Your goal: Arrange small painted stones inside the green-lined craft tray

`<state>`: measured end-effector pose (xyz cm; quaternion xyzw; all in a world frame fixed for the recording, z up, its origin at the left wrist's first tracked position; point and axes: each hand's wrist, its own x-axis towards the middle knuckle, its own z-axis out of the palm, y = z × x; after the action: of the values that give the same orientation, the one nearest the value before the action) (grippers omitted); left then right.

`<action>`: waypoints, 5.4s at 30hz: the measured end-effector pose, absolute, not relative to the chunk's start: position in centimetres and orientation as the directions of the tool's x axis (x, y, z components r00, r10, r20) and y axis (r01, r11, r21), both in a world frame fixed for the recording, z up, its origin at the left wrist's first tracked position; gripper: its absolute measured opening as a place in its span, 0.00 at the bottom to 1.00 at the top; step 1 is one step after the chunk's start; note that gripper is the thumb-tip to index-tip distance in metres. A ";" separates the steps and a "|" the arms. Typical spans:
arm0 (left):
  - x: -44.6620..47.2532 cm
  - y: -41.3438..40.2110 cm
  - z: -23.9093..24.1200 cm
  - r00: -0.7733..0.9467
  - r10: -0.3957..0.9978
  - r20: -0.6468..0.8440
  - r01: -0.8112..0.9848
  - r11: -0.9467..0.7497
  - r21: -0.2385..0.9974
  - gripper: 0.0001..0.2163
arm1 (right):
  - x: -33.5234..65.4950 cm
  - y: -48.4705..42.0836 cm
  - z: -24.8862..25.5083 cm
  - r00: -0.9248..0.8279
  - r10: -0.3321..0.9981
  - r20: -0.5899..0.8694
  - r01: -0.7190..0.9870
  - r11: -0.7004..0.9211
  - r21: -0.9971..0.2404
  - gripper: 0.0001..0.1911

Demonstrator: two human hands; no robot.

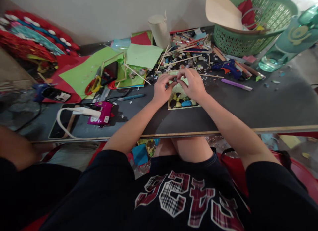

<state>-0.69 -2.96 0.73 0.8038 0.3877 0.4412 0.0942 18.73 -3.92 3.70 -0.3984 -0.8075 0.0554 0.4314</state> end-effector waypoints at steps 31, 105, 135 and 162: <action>-0.5 -3.0 1.0 0.300 0.739 0.603 0.566 -0.647 0.511 0.18 | 18.7 -4.0 3.7 -0.314 0.713 0.627 0.617 0.655 -0.436 0.15; -4.2 -1.5 2.9 0.738 0.607 0.296 0.526 -0.791 0.313 0.15 | 22.8 -1.5 4.5 -0.024 0.878 0.477 0.819 0.291 -0.495 0.23; -2.6 -1.8 2.1 0.780 0.532 0.328 0.550 -0.834 0.044 0.18 | 22.4 -1.5 4.0 -0.083 0.898 0.431 0.792 0.322 -0.518 0.26; -2.8 -2.6 3.0 0.619 0.699 0.358 0.552 -0.712 0.435 0.23 | 21.8 -1.8 4.4 -0.333 0.839 0.430 0.745 0.514 -0.425 0.17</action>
<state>-2.84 -2.64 3.00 0.8885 0.3519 0.2578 0.1427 21.75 -1.77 4.42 -0.4872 -0.8129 0.0758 0.3100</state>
